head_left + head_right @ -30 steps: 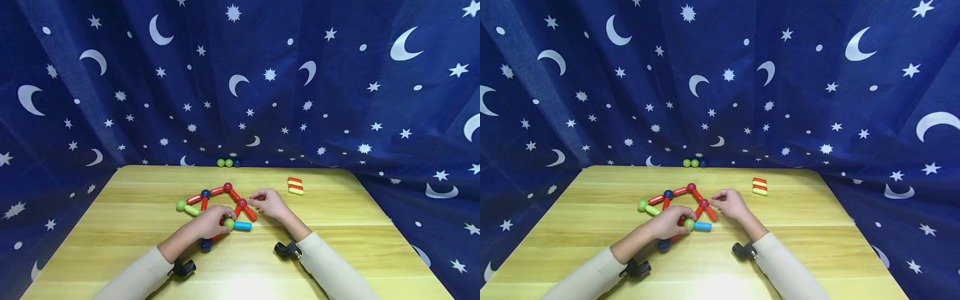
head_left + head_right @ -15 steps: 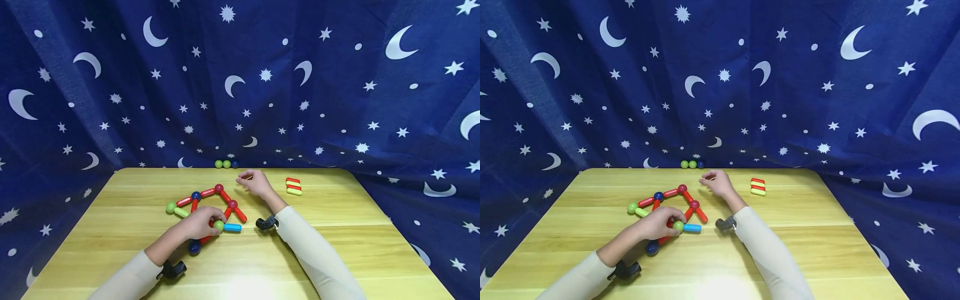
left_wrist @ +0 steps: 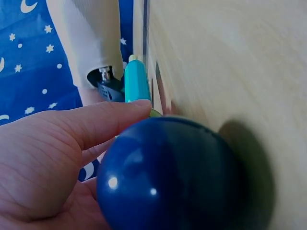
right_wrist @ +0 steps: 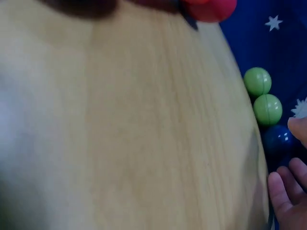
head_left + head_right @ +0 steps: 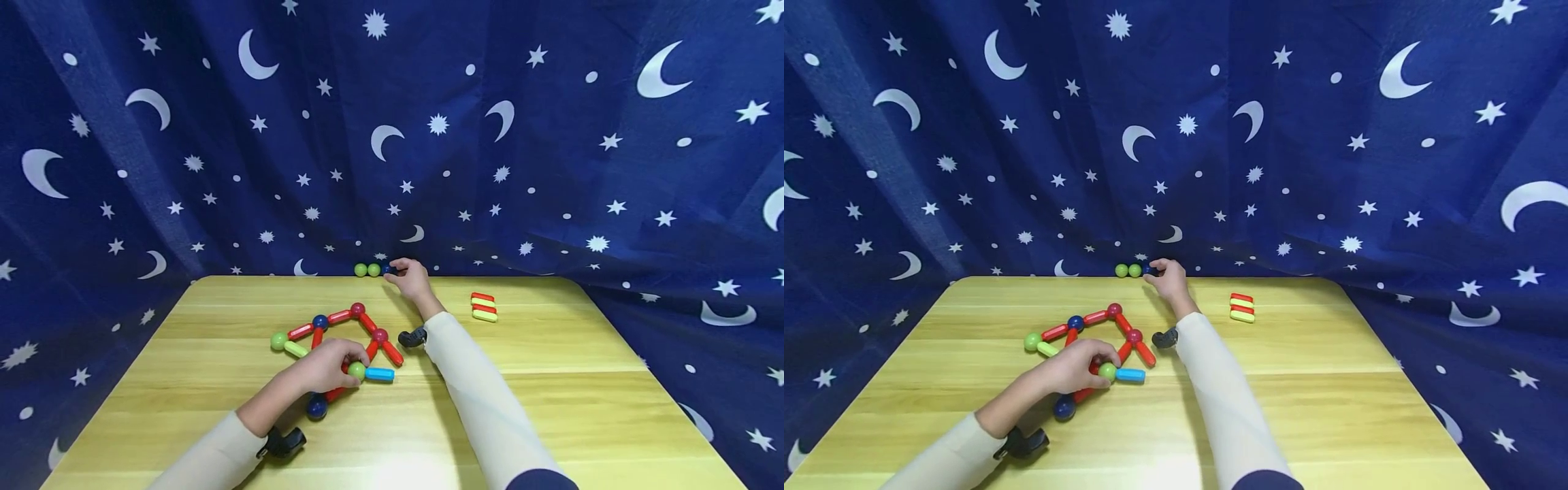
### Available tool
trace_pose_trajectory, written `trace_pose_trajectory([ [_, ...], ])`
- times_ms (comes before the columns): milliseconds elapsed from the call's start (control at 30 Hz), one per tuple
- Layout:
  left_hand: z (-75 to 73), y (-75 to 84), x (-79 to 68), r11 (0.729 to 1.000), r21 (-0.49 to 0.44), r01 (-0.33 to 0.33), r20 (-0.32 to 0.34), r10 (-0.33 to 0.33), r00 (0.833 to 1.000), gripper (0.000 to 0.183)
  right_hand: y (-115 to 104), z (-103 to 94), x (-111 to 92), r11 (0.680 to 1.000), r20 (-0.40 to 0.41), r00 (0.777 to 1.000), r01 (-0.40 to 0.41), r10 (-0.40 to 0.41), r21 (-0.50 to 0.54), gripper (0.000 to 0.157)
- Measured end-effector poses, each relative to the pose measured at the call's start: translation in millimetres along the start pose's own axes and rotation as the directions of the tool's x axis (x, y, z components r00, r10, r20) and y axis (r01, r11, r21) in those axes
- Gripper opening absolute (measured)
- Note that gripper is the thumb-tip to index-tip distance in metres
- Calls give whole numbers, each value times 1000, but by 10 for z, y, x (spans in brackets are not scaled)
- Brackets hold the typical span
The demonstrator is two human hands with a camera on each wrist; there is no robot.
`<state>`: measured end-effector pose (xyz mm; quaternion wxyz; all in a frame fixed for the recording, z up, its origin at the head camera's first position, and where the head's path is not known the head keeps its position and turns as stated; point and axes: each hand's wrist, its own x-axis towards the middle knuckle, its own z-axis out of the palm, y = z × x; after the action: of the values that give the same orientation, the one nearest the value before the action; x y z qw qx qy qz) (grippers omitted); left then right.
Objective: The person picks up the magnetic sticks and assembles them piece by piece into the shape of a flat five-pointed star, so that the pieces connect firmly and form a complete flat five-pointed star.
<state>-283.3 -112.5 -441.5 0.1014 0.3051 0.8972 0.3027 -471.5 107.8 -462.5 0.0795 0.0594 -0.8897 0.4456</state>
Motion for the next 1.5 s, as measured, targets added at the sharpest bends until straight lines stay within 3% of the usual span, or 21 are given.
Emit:
trace_pose_trajectory([
  [233, 22, 13, -6, 1000, 14, -8, -2, 8, 1000, 24, 20, 61, 72, 999, 26, 1000, -16, 17, -44, 42],
  [533, 1, 22, 8, 1000, -8, 30, 9, -30, 1000, 24, -51, 102, 198, 984, 123, 991, -32, 55, -177, 50],
  [667, -2, 13, 25, 999, -5, 34, 8, -34, 999, 24, -118, 92, 190, 986, 105, 991, -68, 84, -150, 46],
  [867, 11, 10, 27, 1000, -7, 22, 9, -22, 1000, 25, -137, 108, 171, 985, 3, 989, -148, 149, -88, 33],
  [1033, 13, 15, 14, 1000, 0, 31, 6, -31, 1000, 25, -87, 117, 161, 989, -34, 991, -133, 130, -68, 29],
  [1333, 27, 17, 13, 1000, 3, 28, 9, -28, 1000, 25, -13, -15, 4, 997, -7, 997, -73, 72, -13, 37],
  [1500, 39, 7, -4, 1000, 15, 23, 0, -23, 1000, 24, 35, -98, -155, 995, 59, 997, -55, 50, 82, 33],
])
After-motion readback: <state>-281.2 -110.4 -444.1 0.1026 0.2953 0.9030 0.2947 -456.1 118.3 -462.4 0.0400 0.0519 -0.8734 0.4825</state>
